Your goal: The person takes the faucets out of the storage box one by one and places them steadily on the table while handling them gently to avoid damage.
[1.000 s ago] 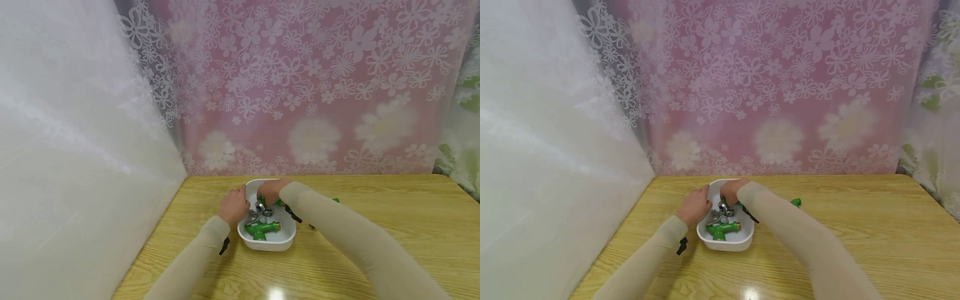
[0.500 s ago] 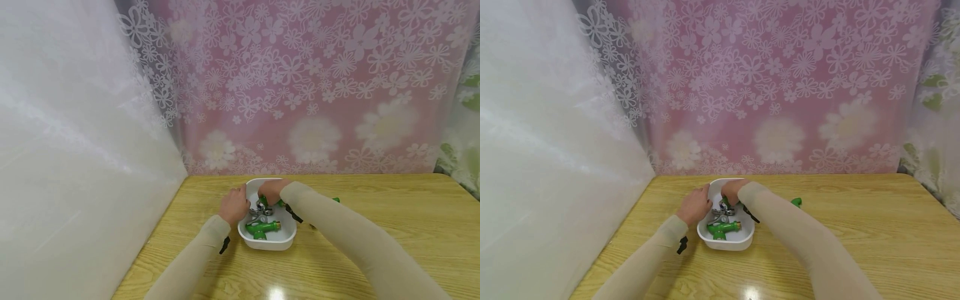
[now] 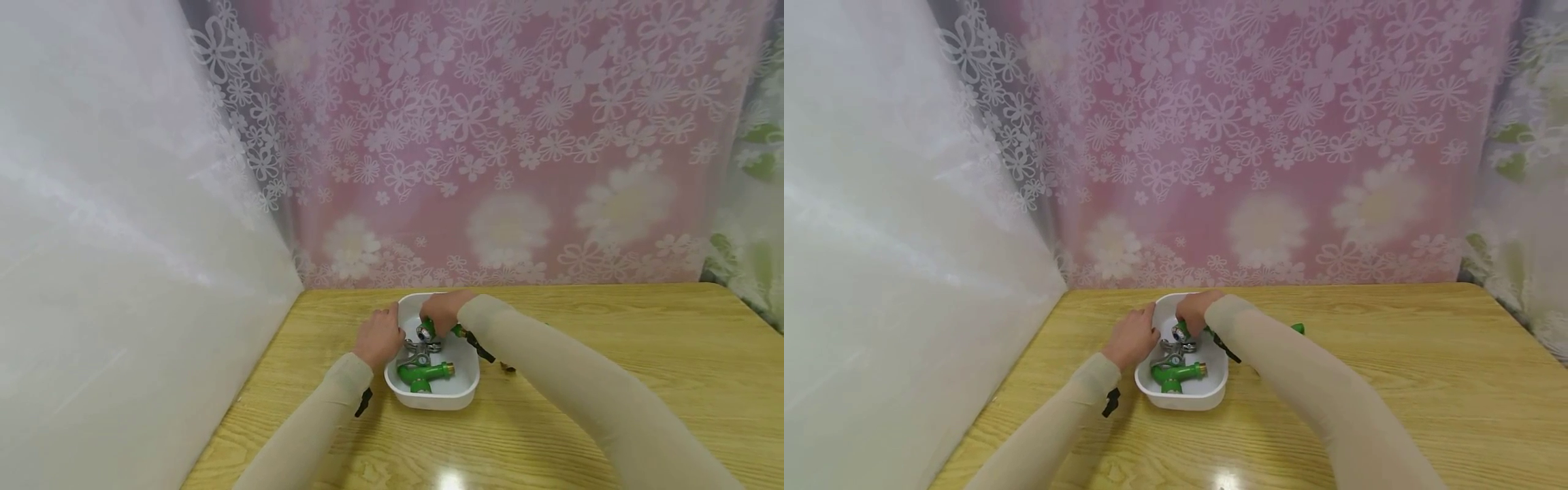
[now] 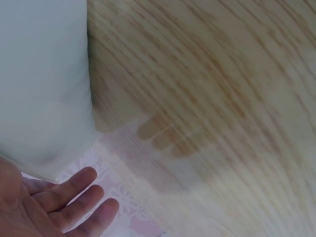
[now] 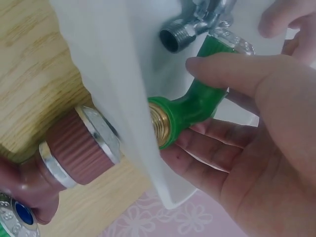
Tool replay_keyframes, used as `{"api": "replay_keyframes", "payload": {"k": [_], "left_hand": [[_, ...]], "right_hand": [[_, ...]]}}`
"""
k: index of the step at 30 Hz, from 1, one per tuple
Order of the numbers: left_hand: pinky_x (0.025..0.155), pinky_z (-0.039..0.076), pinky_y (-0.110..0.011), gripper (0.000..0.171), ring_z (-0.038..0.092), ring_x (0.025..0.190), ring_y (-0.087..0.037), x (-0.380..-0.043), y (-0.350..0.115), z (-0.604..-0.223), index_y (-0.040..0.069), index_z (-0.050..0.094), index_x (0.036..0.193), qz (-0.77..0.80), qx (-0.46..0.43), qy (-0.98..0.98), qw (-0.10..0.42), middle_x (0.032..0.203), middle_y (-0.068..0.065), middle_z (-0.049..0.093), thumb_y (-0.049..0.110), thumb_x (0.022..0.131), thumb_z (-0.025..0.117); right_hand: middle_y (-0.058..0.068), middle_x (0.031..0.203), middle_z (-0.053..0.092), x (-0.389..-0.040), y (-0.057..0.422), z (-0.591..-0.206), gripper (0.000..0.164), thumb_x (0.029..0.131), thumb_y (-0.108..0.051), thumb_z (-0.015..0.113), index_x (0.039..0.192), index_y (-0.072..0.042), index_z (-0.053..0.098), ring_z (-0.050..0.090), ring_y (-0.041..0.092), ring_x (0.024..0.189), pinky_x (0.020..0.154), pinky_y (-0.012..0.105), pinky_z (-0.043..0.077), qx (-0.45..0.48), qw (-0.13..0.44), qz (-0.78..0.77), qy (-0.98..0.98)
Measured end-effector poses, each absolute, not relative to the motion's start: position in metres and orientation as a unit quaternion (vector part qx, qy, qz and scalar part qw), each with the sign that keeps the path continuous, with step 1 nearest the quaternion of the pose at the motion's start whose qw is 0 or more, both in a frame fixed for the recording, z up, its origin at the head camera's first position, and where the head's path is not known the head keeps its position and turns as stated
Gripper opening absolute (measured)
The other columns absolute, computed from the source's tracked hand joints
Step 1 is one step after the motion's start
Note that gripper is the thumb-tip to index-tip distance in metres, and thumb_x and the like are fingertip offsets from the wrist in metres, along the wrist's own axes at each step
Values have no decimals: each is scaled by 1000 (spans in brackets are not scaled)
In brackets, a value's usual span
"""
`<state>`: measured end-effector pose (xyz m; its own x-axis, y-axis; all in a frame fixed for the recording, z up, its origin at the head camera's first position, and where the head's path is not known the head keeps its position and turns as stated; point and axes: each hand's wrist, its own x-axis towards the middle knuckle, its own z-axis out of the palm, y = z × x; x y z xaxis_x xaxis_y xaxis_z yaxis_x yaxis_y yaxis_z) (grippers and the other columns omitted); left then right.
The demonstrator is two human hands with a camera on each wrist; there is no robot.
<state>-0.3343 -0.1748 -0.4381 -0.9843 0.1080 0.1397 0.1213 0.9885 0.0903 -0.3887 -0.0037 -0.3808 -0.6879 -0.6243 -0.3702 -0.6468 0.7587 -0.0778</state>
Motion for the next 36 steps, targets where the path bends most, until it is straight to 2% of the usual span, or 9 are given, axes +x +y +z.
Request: {"api": "replay_keyframes", "payload": {"k": [9, 16, 22, 36], "left_hand": [[84, 58, -47, 52, 64, 112, -28, -332, -175, -438, 5, 43, 147, -53, -52, -995, 60, 124, -14, 66, 26, 100, 56], [84, 59, -46, 55, 64, 112, -28, -331, -174, -437, 5, 42, 148, -49, -51, -996, 59, 125, -14, 66, 26, 100, 57], [82, 59, -47, 55, 64, 110, -28, -332, -174, -437, 5, 42, 148, -53, -53, -995, 64, 124, -14, 66, 26, 100, 58], [79, 59, -45, 54, 65, 105, -27, -333, -172, -437, 6, 42, 147, -48, -46, -996, 57, 119, -14, 67, 25, 98, 59]], "right_hand": [[-7, 102, 69, -381, -1, -371, 31, 89, -13, 74, 120, -19, 71, 60, 10, 85, 77, 31, 52, -360, 198, 23, 911], [-6, 96, 68, -377, 3, -363, 31, 89, -9, 73, 119, -16, 71, 57, 11, 78, 69, 29, 48, -381, 181, 22, 906], [-5, 99, 69, -371, 7, -354, 32, 89, -8, 72, 120, -14, 71, 59, 11, 80, 73, 30, 53, -386, 172, 23, 906], [-6, 93, 69, -365, 33, -349, 23, 90, -3, 71, 108, -16, 73, 62, 10, 81, 75, 30, 55, -390, 170, 12, 905]]}}
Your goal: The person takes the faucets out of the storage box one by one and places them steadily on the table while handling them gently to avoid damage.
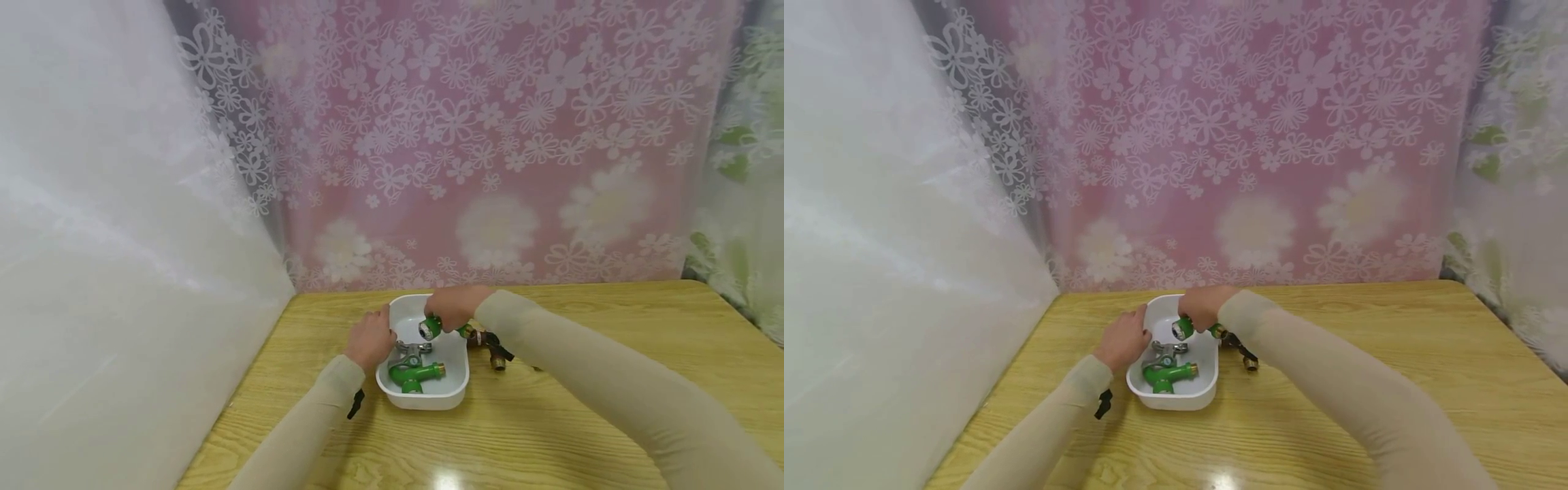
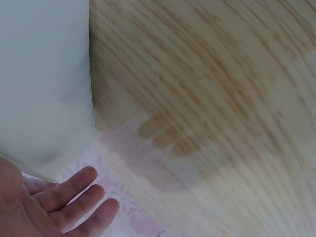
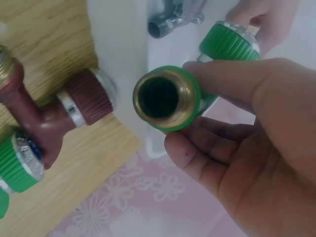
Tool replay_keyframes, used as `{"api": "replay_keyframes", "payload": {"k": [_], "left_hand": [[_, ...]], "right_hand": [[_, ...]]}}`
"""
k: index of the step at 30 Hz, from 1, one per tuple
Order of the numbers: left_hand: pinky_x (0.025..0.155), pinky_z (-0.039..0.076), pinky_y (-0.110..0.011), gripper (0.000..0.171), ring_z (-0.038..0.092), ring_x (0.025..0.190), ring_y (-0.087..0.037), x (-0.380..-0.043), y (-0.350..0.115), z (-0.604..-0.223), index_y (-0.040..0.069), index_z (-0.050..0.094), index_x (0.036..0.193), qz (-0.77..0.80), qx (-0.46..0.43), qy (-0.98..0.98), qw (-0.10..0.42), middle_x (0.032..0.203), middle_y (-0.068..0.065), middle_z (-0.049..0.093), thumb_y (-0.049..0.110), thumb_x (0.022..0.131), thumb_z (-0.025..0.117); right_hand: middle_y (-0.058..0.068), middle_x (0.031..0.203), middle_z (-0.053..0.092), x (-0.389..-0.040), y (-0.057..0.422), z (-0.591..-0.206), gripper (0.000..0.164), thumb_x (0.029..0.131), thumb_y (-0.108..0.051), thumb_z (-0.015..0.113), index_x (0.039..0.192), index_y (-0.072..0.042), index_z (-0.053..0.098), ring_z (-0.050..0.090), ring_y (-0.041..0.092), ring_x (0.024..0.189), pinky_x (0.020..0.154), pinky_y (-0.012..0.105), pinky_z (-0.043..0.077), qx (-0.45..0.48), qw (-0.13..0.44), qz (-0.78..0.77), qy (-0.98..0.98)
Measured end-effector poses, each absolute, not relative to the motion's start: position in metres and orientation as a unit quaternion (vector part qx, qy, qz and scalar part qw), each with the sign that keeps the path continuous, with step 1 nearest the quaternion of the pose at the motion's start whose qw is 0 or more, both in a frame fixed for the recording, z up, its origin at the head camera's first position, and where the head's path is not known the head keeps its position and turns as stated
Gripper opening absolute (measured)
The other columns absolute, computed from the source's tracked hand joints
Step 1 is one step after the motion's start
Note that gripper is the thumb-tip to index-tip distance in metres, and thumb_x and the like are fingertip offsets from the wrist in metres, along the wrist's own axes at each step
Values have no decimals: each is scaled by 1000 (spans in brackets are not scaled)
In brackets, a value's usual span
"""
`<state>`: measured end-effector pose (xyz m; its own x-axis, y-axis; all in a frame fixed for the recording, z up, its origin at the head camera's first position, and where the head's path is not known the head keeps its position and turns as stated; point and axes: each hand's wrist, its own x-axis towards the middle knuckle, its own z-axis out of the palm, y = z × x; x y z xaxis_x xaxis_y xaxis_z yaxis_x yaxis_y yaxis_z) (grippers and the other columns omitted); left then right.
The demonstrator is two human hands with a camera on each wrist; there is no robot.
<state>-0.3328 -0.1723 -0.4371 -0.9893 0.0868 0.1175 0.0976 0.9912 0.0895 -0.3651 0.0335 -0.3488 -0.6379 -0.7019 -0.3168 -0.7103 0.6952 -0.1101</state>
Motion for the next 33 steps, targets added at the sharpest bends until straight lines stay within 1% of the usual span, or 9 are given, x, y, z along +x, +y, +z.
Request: {"api": "replay_keyframes", "payload": {"k": [7, 15, 19, 23, 26, 30, 33], "left_hand": [[85, 58, -45, 56, 64, 109, -27, -333, -173, -437, 7, 41, 148, -52, -41, -997, 47, 123, -13, 66, 26, 99, 58], [81, 59, -45, 53, 64, 107, -27, -332, -172, -437, 7, 42, 146, -49, -48, -996, 58, 119, -13, 67, 25, 99, 57], [81, 59, -45, 52, 65, 106, -27, -330, -171, -436, 6, 44, 144, -56, -52, -995, 61, 118, -13, 67, 23, 98, 58], [84, 58, -45, 53, 64, 108, -28, -328, -172, -435, 4, 43, 145, -64, -55, -995, 58, 120, -15, 67, 22, 98, 58], [85, 58, -46, 54, 64, 111, -29, -328, -173, -434, 4, 42, 147, -68, -54, -995, 55, 122, -15, 66, 22, 98, 57], [83, 58, -46, 56, 63, 113, -29, -328, -173, -433, 5, 41, 149, -69, -53, -995, 52, 123, -15, 66, 23, 98, 57], [84, 58, -46, 56, 63, 113, -28, -328, -173, -433, 5, 41, 149, -65, -50, -995, 49, 124, -14, 66, 24, 98, 56]], "right_hand": [[-3, 99, 69, -362, 48, -348, 23, 91, -3, 70, 112, -13, 72, 61, 12, 84, 76, 32, 55, -396, 165, -3, 903], [-3, 102, 70, -356, 69, -348, 24, 93, -4, 68, 116, -10, 71, 63, 11, 90, 82, 34, 57, -390, 160, -23, 907], [-2, 104, 70, -353, 79, -346, 23, 96, -8, 67, 118, -10, 70, 65, 11, 92, 84, 36, 57, -383, 160, -31, 909], [-2, 104, 70, -354, 90, -347, 22, 96, -11, 67, 118, -12, 70, 65, 10, 89, 82, 36, 56, -378, 163, -40, 910], [-4, 104, 70, -355, 99, -349, 24, 96, -9, 67, 119, -14, 70, 63, 9, 86, 77, 35, 54, -379, 161, -45, 910], [-7, 97, 68, -354, 111, -351, 20, 95, -11, 69, 113, -17, 71, 60, 9, 82, 72, 34, 51, -375, 154, -36, 914], [-8, 89, 65, -352, 119, -352, 10, 94, -15, 70, 103, -18, 70, 57, 10, 77, 70, 33, 49, -369, 149, -29, 917]]}}
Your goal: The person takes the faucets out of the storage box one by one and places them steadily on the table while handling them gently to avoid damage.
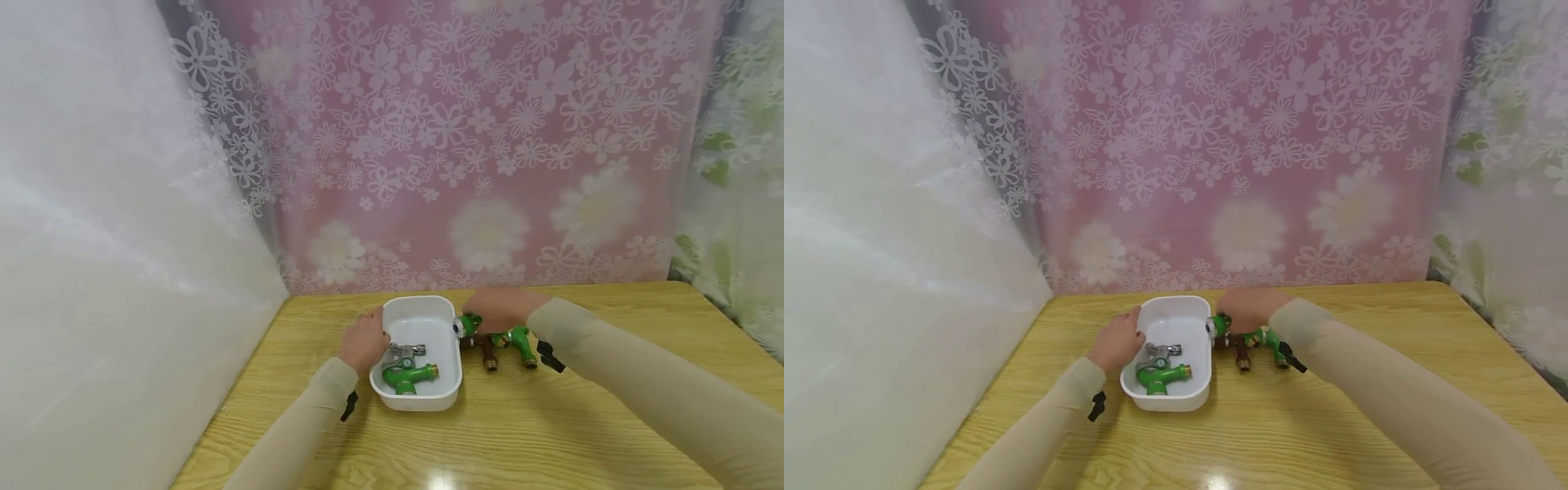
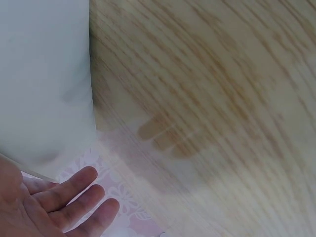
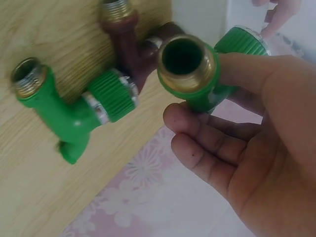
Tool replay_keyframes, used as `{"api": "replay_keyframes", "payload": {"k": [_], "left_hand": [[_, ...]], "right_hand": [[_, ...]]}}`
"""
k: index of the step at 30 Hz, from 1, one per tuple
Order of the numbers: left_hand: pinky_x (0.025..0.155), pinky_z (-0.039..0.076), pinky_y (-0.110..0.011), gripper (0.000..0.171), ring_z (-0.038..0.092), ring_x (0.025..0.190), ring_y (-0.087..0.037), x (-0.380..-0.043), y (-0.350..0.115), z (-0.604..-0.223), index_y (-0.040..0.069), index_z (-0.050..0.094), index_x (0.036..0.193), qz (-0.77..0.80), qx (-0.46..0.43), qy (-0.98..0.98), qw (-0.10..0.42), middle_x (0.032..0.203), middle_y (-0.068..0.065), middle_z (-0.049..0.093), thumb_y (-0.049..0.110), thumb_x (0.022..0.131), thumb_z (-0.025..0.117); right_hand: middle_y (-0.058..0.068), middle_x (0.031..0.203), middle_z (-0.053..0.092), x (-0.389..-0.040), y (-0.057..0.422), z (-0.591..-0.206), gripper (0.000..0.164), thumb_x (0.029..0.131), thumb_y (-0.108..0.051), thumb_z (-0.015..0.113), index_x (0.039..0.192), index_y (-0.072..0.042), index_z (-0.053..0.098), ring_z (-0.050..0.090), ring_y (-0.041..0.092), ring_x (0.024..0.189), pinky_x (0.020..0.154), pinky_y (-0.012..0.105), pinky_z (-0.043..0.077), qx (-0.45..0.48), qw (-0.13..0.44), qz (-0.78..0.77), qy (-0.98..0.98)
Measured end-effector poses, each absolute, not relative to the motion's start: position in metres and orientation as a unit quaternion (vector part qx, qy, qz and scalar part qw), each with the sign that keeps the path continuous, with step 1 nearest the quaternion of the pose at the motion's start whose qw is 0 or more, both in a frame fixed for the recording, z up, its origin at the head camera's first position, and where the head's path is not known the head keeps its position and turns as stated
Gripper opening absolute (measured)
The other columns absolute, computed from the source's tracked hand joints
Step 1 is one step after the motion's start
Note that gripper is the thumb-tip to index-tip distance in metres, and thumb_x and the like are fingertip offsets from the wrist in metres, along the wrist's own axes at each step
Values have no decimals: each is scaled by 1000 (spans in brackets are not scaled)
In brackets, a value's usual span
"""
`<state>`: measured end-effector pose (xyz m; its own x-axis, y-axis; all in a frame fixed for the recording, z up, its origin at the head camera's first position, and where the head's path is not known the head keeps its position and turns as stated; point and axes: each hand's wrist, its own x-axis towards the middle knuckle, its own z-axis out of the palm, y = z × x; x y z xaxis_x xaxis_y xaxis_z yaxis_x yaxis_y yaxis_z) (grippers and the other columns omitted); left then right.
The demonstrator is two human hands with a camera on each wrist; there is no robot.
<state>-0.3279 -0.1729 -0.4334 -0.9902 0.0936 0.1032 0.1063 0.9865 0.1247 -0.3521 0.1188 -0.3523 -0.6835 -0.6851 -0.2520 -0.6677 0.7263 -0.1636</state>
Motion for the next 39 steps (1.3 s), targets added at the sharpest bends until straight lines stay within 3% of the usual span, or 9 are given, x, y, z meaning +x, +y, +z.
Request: {"api": "replay_keyframes", "payload": {"k": [7, 15, 17, 20, 27, 32, 39], "left_hand": [[86, 58, -45, 57, 63, 114, -28, -330, -172, -435, 6, 40, 150, -62, -48, -996, 46, 124, -13, 66, 24, 99, 56], [87, 58, -46, 56, 62, 115, -29, -331, -171, -434, 5, 39, 150, -66, -51, -995, 49, 125, -15, 65, 23, 99, 55], [86, 58, -46, 56, 62, 114, -28, -330, -171, -433, 5, 40, 149, -66, -50, -995, 49, 124, -14, 65, 23, 98, 55], [85, 58, -45, 54, 63, 112, -28, -330, -171, -432, 5, 42, 147, -65, -50, -995, 49, 121, -14, 66, 23, 98, 56], [81, 59, -44, 52, 64, 109, -27, -331, -172, -434, 5, 44, 145, -58, -50, -996, 54, 119, -13, 67, 22, 98, 57], [80, 59, -44, 49, 65, 108, -27, -331, -171, -433, 5, 46, 143, -58, -50, -995, 59, 117, -13, 67, 22, 98, 57], [83, 58, -45, 51, 64, 109, -26, -329, -171, -432, 6, 44, 145, -68, -47, -995, 49, 119, -13, 66, 22, 98, 57]], "right_hand": [[-7, 78, 59, -352, 134, -360, 5, 93, -13, 70, 92, -16, 67, 48, 11, 69, 64, 33, 40, -366, 142, -32, 919], [-6, 76, 57, -351, 156, -364, 4, 93, -11, 69, 91, -14, 67, 45, 11, 67, 63, 32, 37, -365, 146, -45, 918], [-6, 81, 59, -351, 161, -364, 2, 93, -13, 69, 95, -14, 69, 47, 10, 69, 64, 33, 38, -360, 152, -48, 919], [-5, 92, 65, -351, 170, -367, 12, 93, -15, 70, 105, -12, 70, 53, 9, 75, 66, 34, 40, -353, 159, -52, 921], [8, 118, 68, -351, 192, -374, 31, 92, -17, 71, 121, -5, 68, 65, 17, 94, 73, 37, 51, -336, 155, -54, 928], [12, 120, 68, -348, 204, -377, 33, 92, -17, 72, 121, -3, 69, 67, 27, 104, 79, 42, 55, -335, 145, -51, 929], [7, 111, 70, -348, 220, -386, 27, 91, -18, 73, 114, -5, 71, 67, 19, 92, 72, 38, 53, -324, 144, -47, 934]]}}
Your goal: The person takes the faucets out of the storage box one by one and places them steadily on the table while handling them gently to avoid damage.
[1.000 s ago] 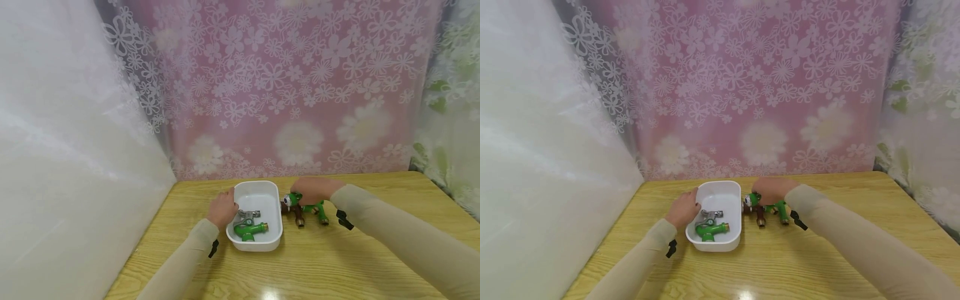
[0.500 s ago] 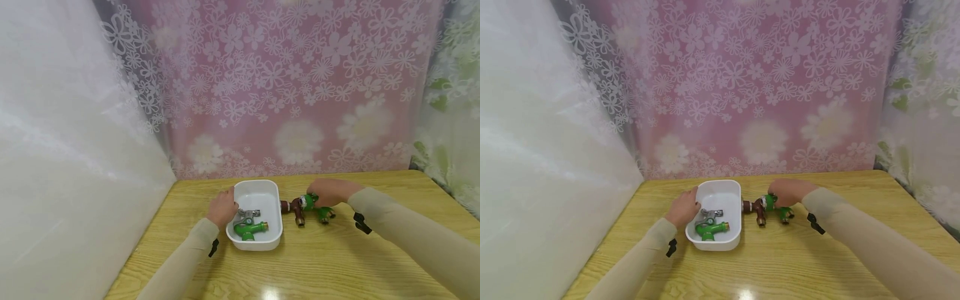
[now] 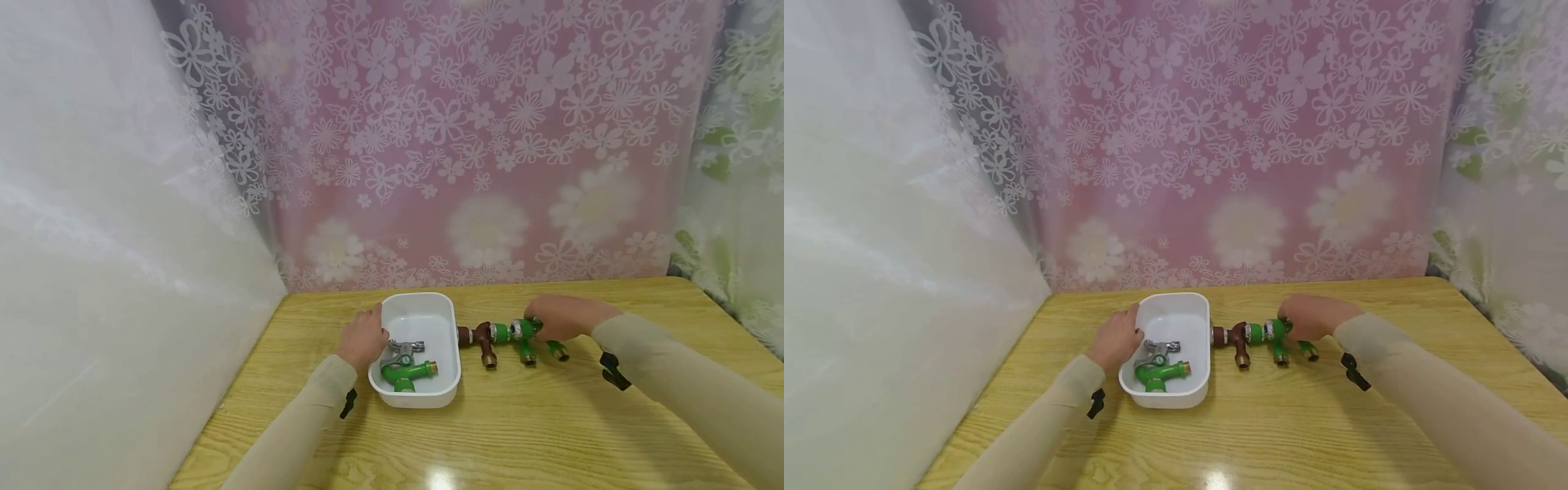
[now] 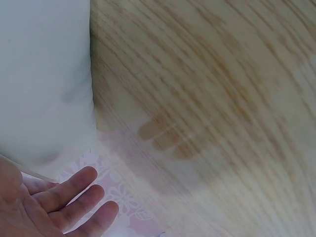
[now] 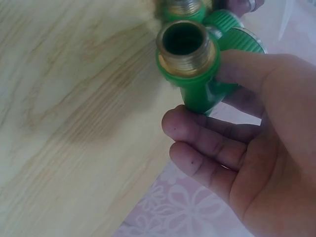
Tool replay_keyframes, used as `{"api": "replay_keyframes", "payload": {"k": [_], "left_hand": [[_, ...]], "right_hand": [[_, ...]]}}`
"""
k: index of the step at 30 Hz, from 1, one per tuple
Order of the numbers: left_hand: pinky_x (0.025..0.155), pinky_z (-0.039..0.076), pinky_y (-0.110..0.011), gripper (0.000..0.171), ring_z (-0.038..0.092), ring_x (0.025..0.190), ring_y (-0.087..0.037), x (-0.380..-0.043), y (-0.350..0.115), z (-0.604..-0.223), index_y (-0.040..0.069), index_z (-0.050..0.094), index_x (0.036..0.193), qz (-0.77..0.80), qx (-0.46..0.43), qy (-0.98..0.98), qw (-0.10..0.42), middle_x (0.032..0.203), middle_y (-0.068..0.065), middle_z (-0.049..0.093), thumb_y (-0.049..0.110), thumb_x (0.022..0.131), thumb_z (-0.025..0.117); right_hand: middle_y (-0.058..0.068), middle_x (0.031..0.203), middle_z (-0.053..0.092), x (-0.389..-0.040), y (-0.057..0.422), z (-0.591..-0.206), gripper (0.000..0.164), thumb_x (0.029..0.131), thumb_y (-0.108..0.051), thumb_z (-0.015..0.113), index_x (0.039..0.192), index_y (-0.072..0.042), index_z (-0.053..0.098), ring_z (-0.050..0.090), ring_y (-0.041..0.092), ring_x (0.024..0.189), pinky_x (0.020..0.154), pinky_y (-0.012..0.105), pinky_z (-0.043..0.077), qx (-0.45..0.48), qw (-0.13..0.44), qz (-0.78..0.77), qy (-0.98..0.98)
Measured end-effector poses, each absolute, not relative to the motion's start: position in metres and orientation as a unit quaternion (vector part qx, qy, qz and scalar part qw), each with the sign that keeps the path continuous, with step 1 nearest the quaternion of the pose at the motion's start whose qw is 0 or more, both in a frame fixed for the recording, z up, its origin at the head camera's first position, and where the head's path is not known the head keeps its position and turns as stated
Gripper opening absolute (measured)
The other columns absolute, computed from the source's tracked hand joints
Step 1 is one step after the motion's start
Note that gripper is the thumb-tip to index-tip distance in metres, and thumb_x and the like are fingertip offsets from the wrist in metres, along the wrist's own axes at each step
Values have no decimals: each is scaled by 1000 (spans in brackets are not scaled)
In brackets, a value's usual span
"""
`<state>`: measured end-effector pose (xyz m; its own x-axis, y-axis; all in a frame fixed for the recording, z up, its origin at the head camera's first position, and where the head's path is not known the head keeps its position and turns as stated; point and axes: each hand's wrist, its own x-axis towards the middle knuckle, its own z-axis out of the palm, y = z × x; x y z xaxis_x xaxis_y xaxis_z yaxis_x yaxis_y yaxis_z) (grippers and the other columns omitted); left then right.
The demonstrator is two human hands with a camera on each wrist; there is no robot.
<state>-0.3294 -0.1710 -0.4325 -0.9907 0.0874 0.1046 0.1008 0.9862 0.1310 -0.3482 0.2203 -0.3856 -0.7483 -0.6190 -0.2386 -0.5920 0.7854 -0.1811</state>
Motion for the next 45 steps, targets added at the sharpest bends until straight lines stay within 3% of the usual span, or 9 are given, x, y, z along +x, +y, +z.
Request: {"api": "replay_keyframes", "payload": {"k": [8, 27, 45], "left_hand": [[86, 58, -46, 52, 62, 113, -28, -330, -172, -432, 5, 43, 146, -74, -43, -995, 47, 122, -14, 66, 21, 98, 56], [88, 57, -46, 53, 63, 113, -28, -330, -172, -435, 6, 42, 147, -70, -47, -995, 48, 123, -14, 66, 23, 99, 56], [86, 58, -43, 51, 64, 108, -26, -330, -172, -434, 5, 43, 144, -67, -52, -995, 50, 119, -14, 66, 22, 98, 57]], "right_hand": [[16, 119, 69, -348, 240, -393, 37, 90, -20, 75, 120, 1, 68, 67, 34, 106, 84, 48, 56, -311, 140, -45, 939], [12, 112, 70, -352, 257, -416, 31, 88, -16, 75, 116, -2, 70, 67, 30, 99, 76, 44, 55, -291, 115, -40, 949], [19, 119, 68, -347, 256, -418, 33, 91, -15, 69, 120, 0, 68, 64, 40, 109, 86, 54, 54, -295, 92, -53, 950]]}}
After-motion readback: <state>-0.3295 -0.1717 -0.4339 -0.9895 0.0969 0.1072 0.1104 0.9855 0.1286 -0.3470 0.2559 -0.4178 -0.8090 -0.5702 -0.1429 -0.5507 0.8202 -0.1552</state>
